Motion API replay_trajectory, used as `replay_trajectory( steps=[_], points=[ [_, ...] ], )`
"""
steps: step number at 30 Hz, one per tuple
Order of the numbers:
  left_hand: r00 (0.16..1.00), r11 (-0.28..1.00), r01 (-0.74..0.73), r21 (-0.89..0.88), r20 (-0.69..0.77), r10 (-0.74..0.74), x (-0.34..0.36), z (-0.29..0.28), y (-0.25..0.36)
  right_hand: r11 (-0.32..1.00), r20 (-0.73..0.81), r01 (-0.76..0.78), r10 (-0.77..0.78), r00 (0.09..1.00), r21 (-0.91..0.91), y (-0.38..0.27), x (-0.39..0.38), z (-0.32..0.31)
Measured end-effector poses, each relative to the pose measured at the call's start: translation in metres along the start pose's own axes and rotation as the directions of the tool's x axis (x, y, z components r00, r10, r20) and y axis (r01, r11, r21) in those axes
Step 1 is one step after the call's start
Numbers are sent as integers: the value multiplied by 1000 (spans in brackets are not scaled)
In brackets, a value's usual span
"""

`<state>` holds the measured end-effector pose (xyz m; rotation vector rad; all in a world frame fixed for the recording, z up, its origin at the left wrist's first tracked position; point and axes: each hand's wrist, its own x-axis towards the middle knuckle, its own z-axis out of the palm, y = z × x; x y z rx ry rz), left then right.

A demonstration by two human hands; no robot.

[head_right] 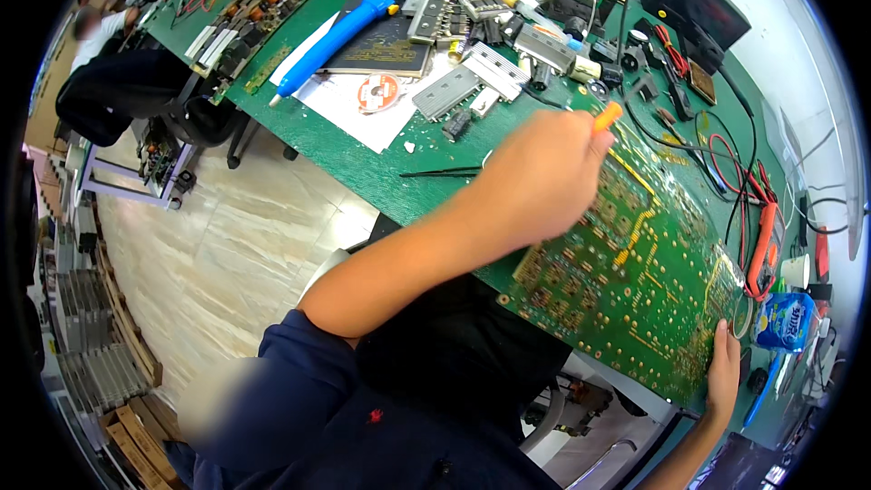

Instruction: The person uses a screwdriver to manipulate and pry components on a green circuit board and then uses a soldering iron with solder wire to connect components on the underside of the board.

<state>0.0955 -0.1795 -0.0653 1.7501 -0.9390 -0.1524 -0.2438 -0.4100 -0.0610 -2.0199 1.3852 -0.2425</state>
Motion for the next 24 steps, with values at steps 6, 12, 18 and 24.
replay_trajectory(
  steps=[6,12,18,24],
  points=[
    [990,979,127,160,40,-135,11,-34,-13,978,118,-60,85,989,-202,-44,2,21],
    [998,975,67,212,-13,-66,19,-54,-31,984,199,84,-52,979,-156,-56,11,36],
    [989,965,116,237,60,-133,14,-62,-25,980,218,123,-87,972,-157,-68,7,37],
    [983,997,77,20,-169,-72,-32,-91,-17,915,-58,334,-356,933,-227,-65,1,28]
  ],
)
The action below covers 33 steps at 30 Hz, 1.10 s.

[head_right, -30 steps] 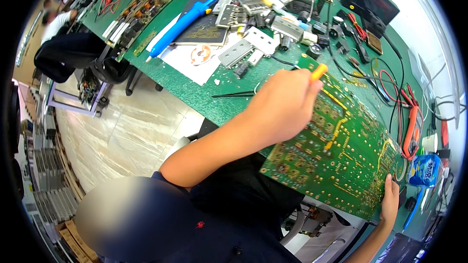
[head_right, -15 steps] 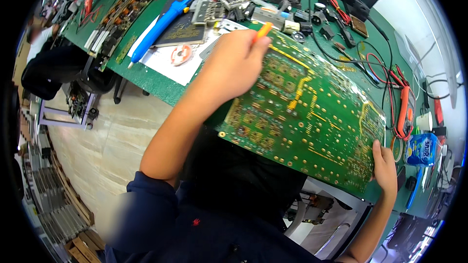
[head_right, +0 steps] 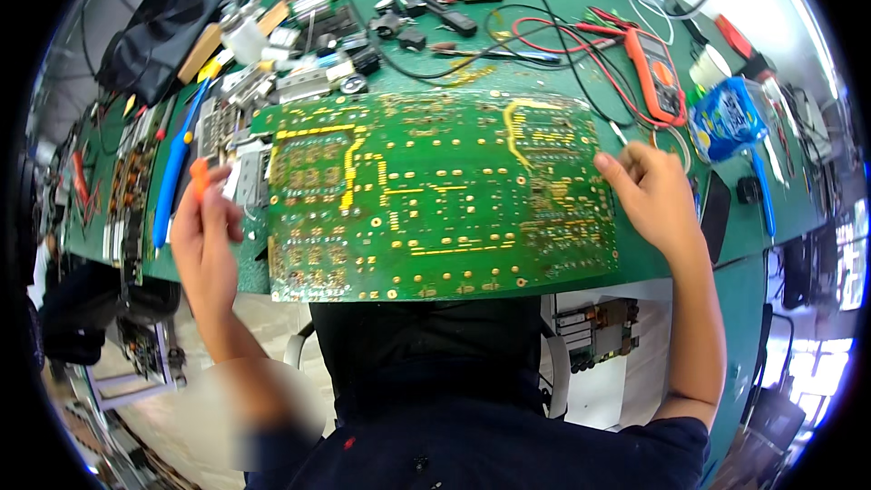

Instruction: The person uses a screwdriver to manipulate and pry components on a green circuit board and then uses a soldering iron with solder wire to connect components on the underside of the board.

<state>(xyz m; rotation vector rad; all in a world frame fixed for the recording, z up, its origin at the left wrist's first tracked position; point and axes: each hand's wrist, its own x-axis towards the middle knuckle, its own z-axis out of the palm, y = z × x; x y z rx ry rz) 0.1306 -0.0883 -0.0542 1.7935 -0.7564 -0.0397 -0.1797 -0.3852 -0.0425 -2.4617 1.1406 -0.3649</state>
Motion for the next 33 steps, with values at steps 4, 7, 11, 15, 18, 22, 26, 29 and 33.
replay_trajectory(
  steps=[4,7,11,15,18,22,26,29,33],
  points=[
    [996,997,-81,-2,48,81,-22,-11,-14,905,-90,37,1,996,423,-2,-5,-9],
    [999,999,-36,26,-25,37,-36,-12,-21,758,-68,103,-78,995,644,-8,5,-7],
    [990,995,-39,-89,-140,26,-48,-6,-14,771,-218,190,-69,974,608,6,24,-3],
    [972,973,-227,41,-43,229,-44,1,8,748,-221,229,-113,969,622,15,27,0],
    [865,842,-490,227,244,437,-23,10,45,733,-244,279,-157,957,620,12,27,6],
    [737,792,-559,245,584,340,7,47,93,764,-385,373,-177,906,526,19,23,17],
    [659,757,-636,153,618,429,44,103,96,805,-516,460,-231,825,375,24,23,19],
    [631,806,-588,73,664,401,60,131,98,834,-504,436,-230,832,340,19,23,21],
    [554,801,-597,48,747,368,72,151,100,818,-540,460,-227,810,345,36,31,33]
  ],
)
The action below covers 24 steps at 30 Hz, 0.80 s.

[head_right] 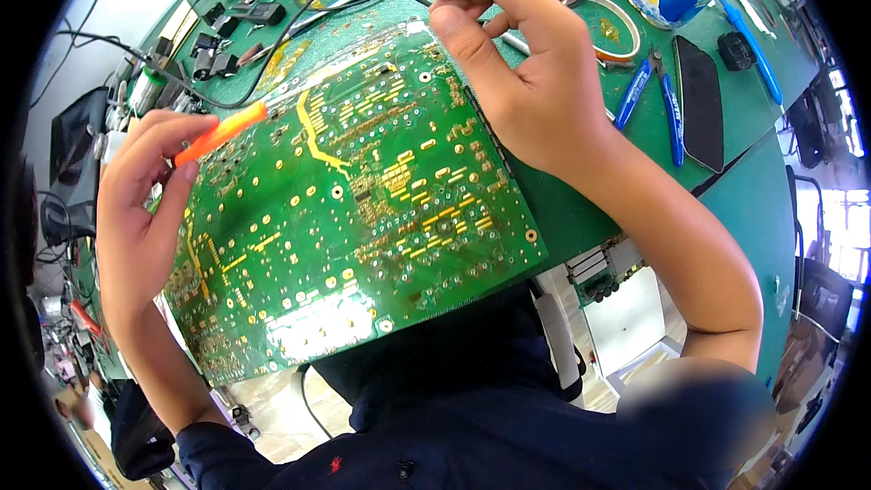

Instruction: The person uses a screwdriver to manipulate and pry components on a green circuit board and then uses a soldering iron with solder wire to connect components on the underside of the board.

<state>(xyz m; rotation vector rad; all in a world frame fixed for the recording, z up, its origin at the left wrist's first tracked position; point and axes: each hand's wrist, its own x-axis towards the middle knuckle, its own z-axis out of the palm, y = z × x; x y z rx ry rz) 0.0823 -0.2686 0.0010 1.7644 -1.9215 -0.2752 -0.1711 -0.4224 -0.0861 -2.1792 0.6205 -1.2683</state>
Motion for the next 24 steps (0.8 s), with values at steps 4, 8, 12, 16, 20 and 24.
replay_trajectory(
  steps=[4,8,12,16,20,24],
  points=[
    [993,993,-81,81,90,74,1,-2,-15,995,-40,-35,38,998,93,13,-2,13],
    [998,994,-37,102,53,31,-10,-3,-8,984,91,-152,143,985,96,13,-4,12],
    [996,992,-87,89,-23,90,-7,3,-13,973,166,-210,192,967,97,8,-6,8],
    [999,998,-38,52,24,36,-6,8,-12,971,192,-212,188,963,112,9,-5,8],
    [998,997,-65,51,14,65,-5,15,-15,972,222,-213,187,957,101,9,-5,6],
    [997,990,-76,118,-22,79,-5,18,-17,974,232,-205,178,956,95,9,-4,7]
  ],
)
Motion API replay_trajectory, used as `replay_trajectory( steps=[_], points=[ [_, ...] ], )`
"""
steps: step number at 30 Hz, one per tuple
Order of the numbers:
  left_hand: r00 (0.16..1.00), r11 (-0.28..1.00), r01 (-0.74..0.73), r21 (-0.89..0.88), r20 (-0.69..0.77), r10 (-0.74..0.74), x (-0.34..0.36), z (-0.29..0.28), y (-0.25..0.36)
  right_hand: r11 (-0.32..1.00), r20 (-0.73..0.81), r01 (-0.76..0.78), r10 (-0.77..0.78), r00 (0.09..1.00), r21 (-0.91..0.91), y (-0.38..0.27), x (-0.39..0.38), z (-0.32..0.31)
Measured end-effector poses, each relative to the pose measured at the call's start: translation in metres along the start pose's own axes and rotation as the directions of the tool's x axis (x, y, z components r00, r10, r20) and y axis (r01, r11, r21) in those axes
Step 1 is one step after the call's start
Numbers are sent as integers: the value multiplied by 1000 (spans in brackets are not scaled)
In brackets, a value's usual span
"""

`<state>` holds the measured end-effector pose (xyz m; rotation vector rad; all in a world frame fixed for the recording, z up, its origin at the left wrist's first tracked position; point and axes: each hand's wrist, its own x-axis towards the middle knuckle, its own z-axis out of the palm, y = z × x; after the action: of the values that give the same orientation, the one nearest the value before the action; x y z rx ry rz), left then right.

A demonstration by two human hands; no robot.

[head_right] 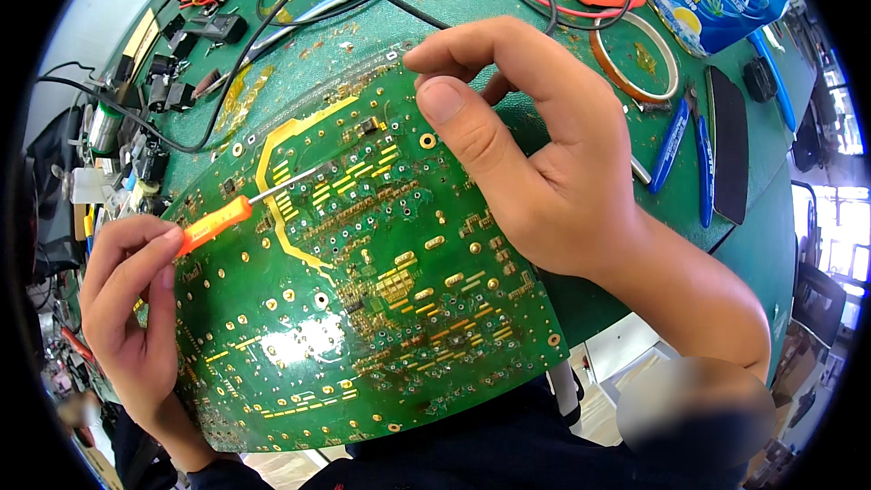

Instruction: The person uses a screwdriver to manipulate and pry components on a green circuit board and then uses a soldering iron with solder wire to connect components on the underside of the board.

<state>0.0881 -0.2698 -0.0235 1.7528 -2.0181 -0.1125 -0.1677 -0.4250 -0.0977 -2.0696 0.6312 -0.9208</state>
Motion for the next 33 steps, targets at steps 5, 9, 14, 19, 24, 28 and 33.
replay_trajectory(
  steps=[5,9,14,19,24,28,33],
  points=[
    [999,992,5,-126,32,-1,-2,1,-2,1000,4,-18,18,1000,13,0,-1,-1],
    [990,980,112,-165,98,-97,-5,-3,5,1000,14,-8,8,1000,9,0,0,-1],
    [994,995,90,-35,-63,-92,-2,2,1,998,-56,-29,32,998,60,5,1,2],
    [949,968,218,-121,-207,-239,-3,9,-3,959,-30,-247,254,967,138,0,0,5],
    [968,972,198,-125,-132,-214,-4,10,-5,909,173,-372,343,923,186,-7,6,-2],
    [973,976,180,-125,-120,-195,-4,11,-4,890,266,-405,347,899,208,-9,10,-7],
    [969,973,200,-116,-125,-214,-3,13,-3,889,287,-410,347,893,201,-8,8,-5]
  ],
)
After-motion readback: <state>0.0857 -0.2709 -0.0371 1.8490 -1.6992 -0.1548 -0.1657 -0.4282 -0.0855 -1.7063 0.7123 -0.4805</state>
